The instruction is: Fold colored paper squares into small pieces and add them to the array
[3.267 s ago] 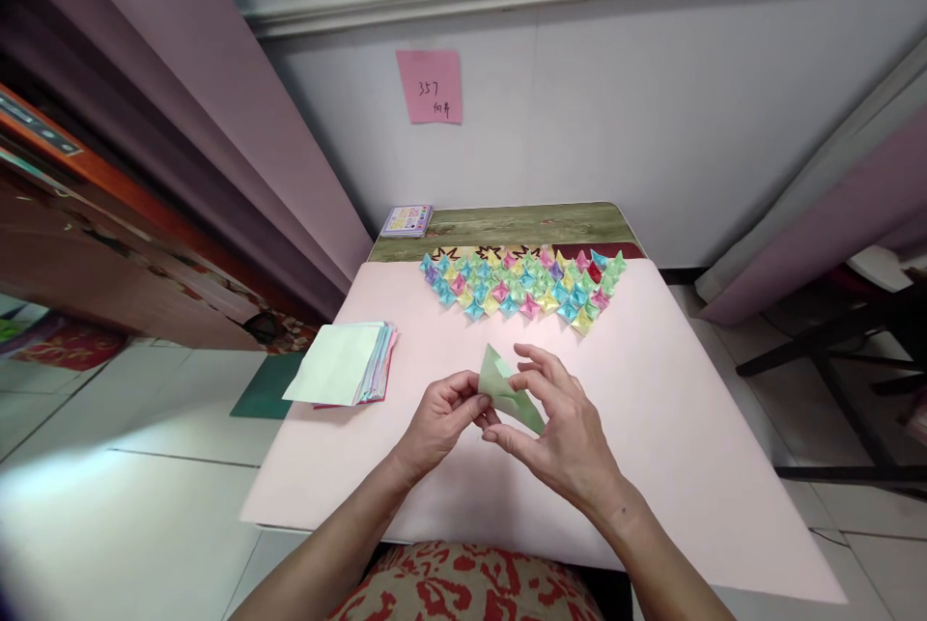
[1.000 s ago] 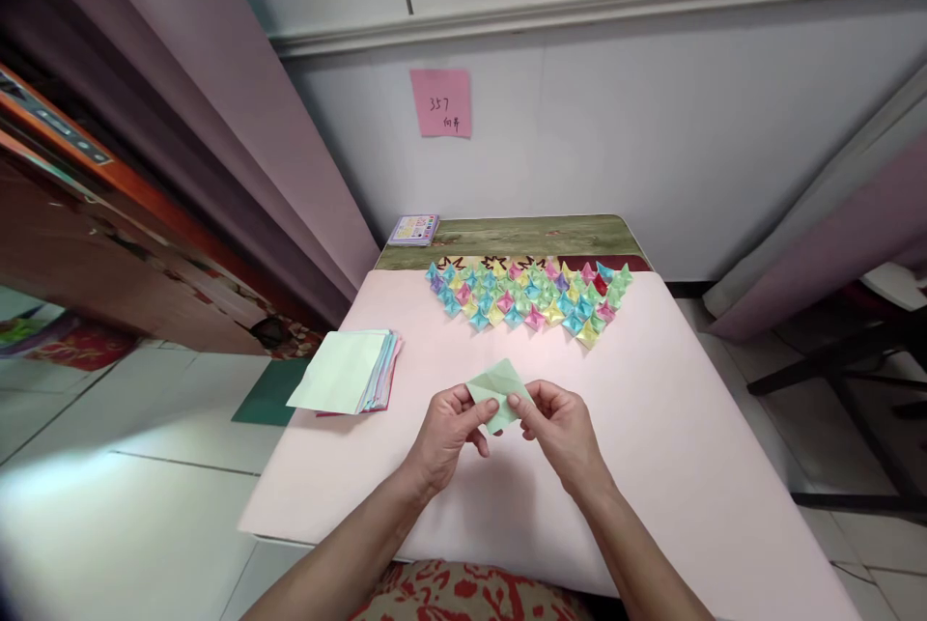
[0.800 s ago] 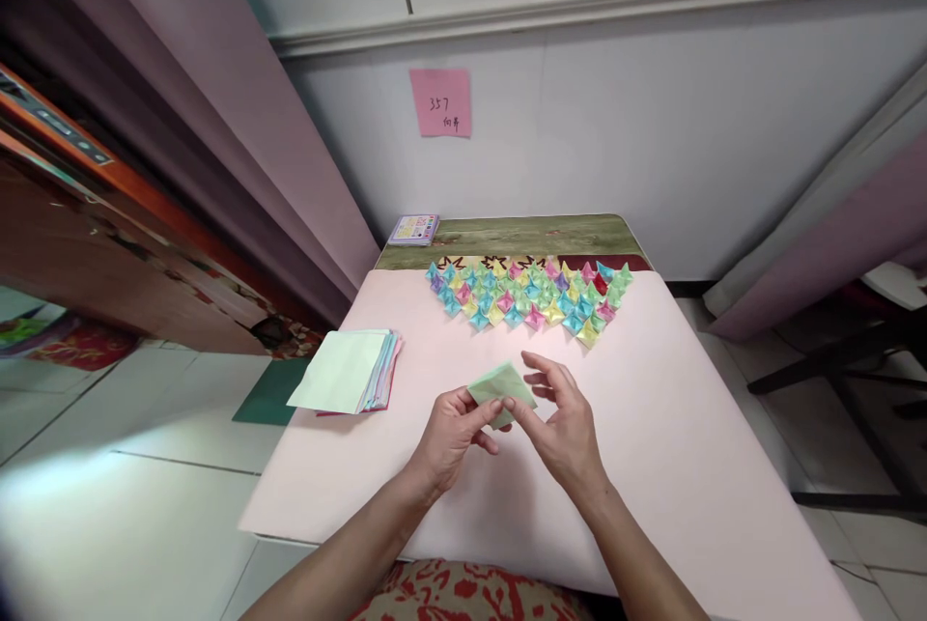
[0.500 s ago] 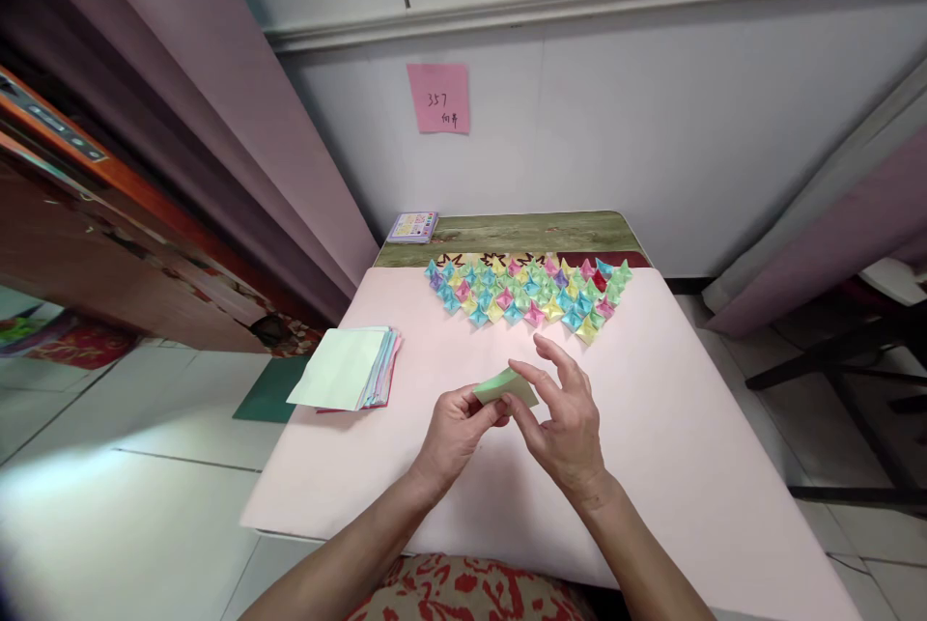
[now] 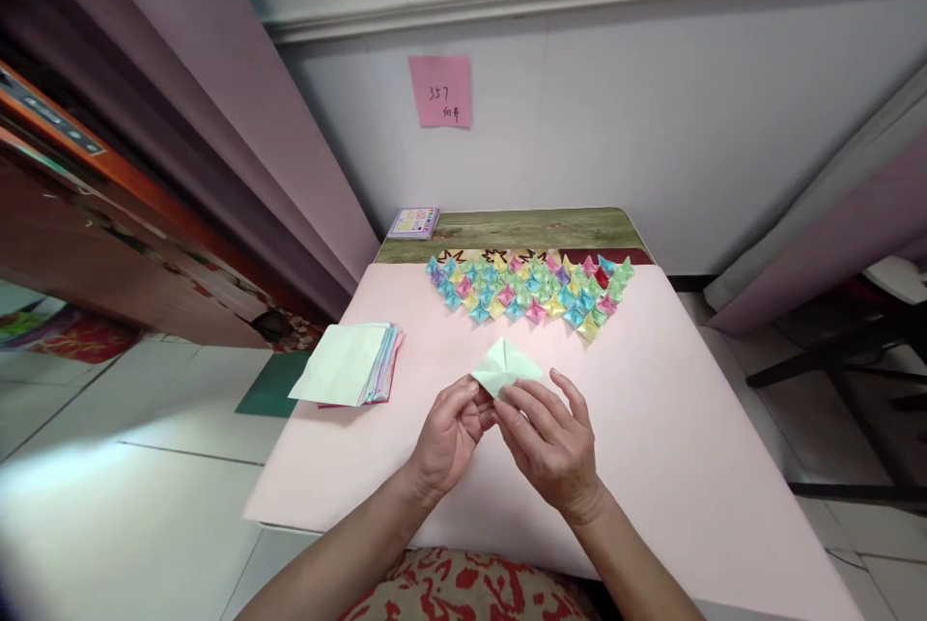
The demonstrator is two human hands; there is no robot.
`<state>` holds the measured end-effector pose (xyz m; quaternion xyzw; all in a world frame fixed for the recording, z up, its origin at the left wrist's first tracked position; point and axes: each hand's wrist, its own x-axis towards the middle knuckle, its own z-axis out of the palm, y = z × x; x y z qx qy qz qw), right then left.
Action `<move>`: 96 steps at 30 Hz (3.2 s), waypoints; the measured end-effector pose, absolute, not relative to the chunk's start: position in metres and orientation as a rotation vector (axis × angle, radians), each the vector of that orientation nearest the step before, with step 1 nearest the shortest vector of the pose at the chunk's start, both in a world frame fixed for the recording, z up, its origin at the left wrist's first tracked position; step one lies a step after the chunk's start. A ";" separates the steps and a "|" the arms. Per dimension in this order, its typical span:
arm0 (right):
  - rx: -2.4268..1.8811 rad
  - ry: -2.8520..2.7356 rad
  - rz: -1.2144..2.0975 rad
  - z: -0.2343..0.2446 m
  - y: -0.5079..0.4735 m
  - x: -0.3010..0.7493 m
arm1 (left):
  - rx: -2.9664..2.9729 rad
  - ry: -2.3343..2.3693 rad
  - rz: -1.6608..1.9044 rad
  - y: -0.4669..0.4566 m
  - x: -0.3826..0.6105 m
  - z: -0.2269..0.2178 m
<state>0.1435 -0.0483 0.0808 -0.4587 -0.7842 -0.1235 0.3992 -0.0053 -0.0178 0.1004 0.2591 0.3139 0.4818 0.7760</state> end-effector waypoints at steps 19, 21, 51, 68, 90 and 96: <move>-1.315 -1.462 0.691 0.084 -0.040 0.146 | 0.848 0.864 1.038 -0.017 -0.009 0.104; -1.291 -1.391 0.785 0.083 -0.040 0.147 | 0.872 0.839 1.028 -0.015 -0.010 0.102; -1.256 -1.503 0.658 0.101 -0.041 0.159 | 1.464 1.012 1.025 -0.008 -0.025 0.119; -1.340 -1.519 0.699 0.108 -0.045 0.151 | 1.426 0.993 0.937 -0.009 -0.020 0.114; -1.345 -1.712 -0.232 0.098 -0.047 0.148 | 1.020 0.951 0.905 -0.019 -0.008 0.097; -1.357 -1.730 -0.365 0.099 -0.049 0.146 | 1.048 0.939 0.918 -0.018 -0.007 0.095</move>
